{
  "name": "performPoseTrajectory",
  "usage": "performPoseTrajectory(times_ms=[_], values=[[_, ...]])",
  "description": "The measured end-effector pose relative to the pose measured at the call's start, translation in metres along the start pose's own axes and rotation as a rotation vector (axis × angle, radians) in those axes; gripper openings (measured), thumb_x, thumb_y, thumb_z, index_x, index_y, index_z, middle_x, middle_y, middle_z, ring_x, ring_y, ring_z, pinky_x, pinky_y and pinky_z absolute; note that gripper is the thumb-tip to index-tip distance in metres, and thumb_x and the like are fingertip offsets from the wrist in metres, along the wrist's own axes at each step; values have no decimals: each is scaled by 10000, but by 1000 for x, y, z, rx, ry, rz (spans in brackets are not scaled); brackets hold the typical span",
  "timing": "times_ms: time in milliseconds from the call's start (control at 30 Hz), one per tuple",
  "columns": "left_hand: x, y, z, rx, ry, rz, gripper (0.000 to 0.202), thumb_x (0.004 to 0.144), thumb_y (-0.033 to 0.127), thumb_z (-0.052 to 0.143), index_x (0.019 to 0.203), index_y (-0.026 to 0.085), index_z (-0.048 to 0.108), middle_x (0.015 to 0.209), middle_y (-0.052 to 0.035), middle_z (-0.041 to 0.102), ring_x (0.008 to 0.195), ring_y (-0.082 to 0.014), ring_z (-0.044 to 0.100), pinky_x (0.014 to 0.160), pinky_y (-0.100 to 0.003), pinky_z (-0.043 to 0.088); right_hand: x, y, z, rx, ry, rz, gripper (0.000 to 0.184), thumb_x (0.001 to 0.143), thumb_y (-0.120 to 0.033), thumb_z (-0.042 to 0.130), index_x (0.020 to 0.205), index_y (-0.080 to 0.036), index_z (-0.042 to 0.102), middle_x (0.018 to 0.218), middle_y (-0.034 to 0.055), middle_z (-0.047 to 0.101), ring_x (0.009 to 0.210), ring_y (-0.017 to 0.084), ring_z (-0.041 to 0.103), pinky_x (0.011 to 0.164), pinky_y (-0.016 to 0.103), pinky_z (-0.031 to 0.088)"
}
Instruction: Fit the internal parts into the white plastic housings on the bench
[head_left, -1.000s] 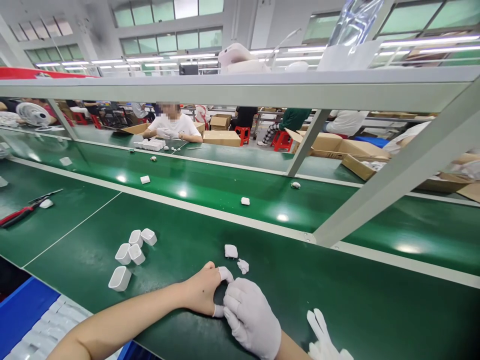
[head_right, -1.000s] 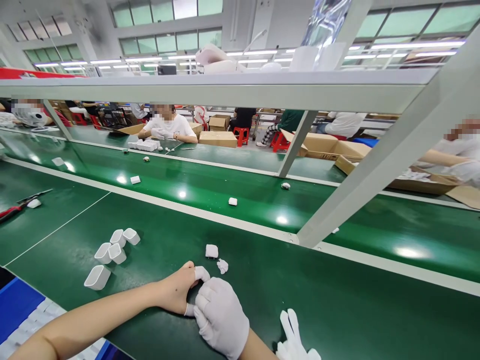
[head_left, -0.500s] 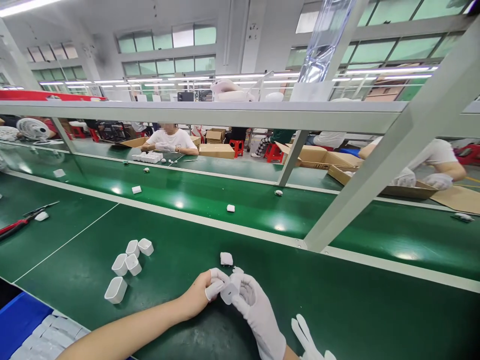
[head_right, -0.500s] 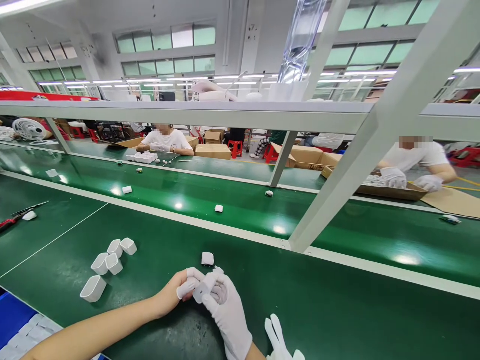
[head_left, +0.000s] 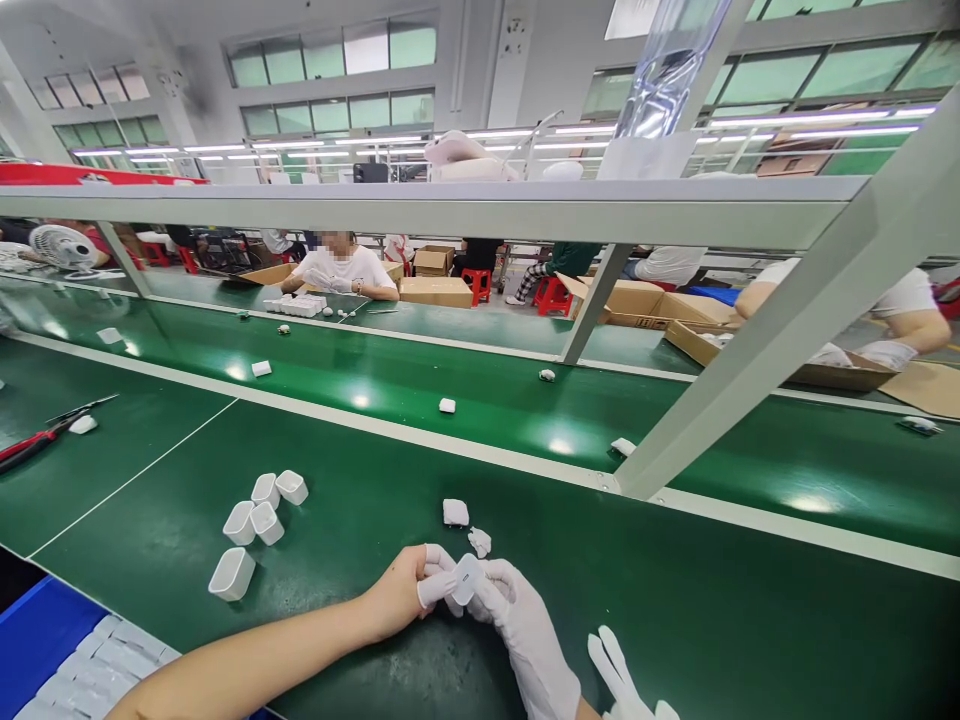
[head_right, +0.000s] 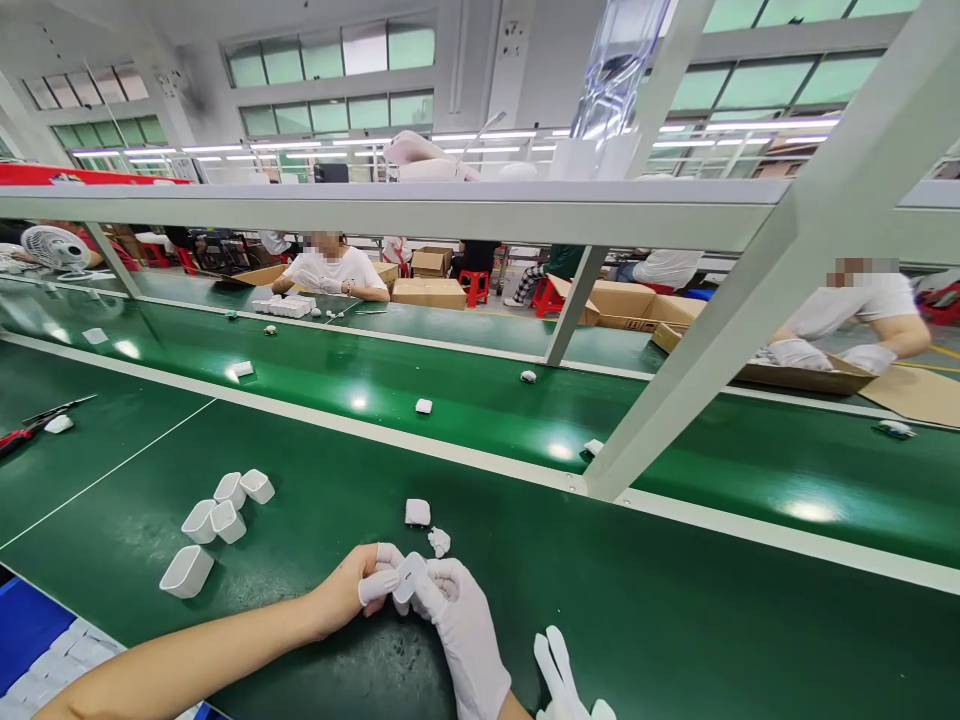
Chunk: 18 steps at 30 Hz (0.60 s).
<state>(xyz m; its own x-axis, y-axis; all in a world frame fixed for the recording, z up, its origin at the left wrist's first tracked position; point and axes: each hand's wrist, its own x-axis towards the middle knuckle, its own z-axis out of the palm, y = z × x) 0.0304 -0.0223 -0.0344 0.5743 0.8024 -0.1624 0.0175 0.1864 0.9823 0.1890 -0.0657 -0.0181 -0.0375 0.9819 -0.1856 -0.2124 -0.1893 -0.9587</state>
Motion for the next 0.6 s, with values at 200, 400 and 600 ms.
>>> performPoseTrajectory(times_ms=[200, 400, 600], values=[[-2, 7, 3, -51, -41, -44, 485, 696, 569, 676, 852, 119, 584, 707, -43, 628, 462, -62, 390, 449, -202, 247, -1, 0, -3, -39, 16, -30, 421, 669, -548, 747, 807, -177, 603, 755, 60, 674, 685, 198, 607, 676, 332, 468], [-12, 19, -5, 431, 134, 309, 306, 581, 178, 650, 882, 166, 597, 678, 34, 462, 602, -105, 358, 574, -238, 302, -4, -10, -8, -359, -99, -203, 431, 712, -331, 678, 1099, -203, 538, 1107, 114, 649, 1017, 266, 629, 947, 458, 470], [-20, 19, -7, 584, 70, 392, 298, 534, 188, 691, 807, 180, 573, 685, 44, 432, 615, -110, 361, 570, -238, 285, -6, -21, -17, -651, -207, -219, 278, 636, -232, 647, 910, -202, 612, 931, 54, 689, 865, 251, 651, 823, 406, 522]])
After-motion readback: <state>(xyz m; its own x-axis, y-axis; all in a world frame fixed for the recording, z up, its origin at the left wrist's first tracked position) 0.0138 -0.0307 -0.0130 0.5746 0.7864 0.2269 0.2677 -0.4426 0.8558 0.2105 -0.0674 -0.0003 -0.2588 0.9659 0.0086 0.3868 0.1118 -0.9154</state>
